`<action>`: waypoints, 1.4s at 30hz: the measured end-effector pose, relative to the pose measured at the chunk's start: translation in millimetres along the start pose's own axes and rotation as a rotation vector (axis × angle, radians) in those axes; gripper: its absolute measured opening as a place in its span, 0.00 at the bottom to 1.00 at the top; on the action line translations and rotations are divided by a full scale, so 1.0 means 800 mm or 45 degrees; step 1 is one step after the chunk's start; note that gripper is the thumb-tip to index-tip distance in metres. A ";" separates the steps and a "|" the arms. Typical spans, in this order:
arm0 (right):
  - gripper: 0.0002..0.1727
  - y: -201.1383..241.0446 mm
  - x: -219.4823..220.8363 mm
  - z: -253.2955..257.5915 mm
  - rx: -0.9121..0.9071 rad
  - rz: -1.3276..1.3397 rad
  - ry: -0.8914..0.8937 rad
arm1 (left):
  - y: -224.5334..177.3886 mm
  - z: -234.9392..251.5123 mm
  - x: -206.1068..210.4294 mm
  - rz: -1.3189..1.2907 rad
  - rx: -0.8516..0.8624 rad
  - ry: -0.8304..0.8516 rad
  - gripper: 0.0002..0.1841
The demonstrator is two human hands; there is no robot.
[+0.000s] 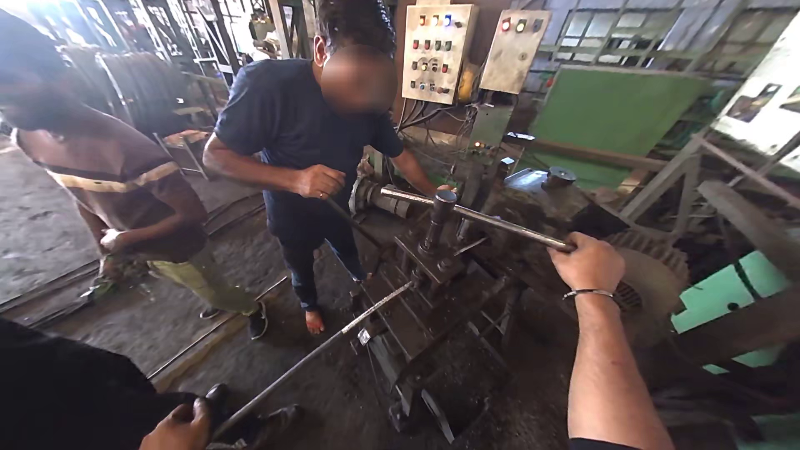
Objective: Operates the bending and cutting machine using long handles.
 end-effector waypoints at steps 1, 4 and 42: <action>0.17 0.000 0.000 0.000 0.004 -0.002 0.000 | -0.001 0.000 0.000 0.001 0.000 0.003 0.30; 0.16 -0.002 0.000 0.001 0.012 -0.002 0.000 | -0.004 0.000 -0.003 -0.001 0.002 0.002 0.30; 0.15 -0.006 0.001 0.011 0.009 -0.002 -0.007 | -0.014 -0.018 -0.003 -0.027 -0.022 0.013 0.31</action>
Point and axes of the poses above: each hand's wrist, its own z-axis towards the middle knuckle, its own x-axis out of the palm, y = z × x, the point moved 10 cm from there along z, towards the middle knuckle, and after that the axes turned 12 degrees about y, right-handed, at the moved point
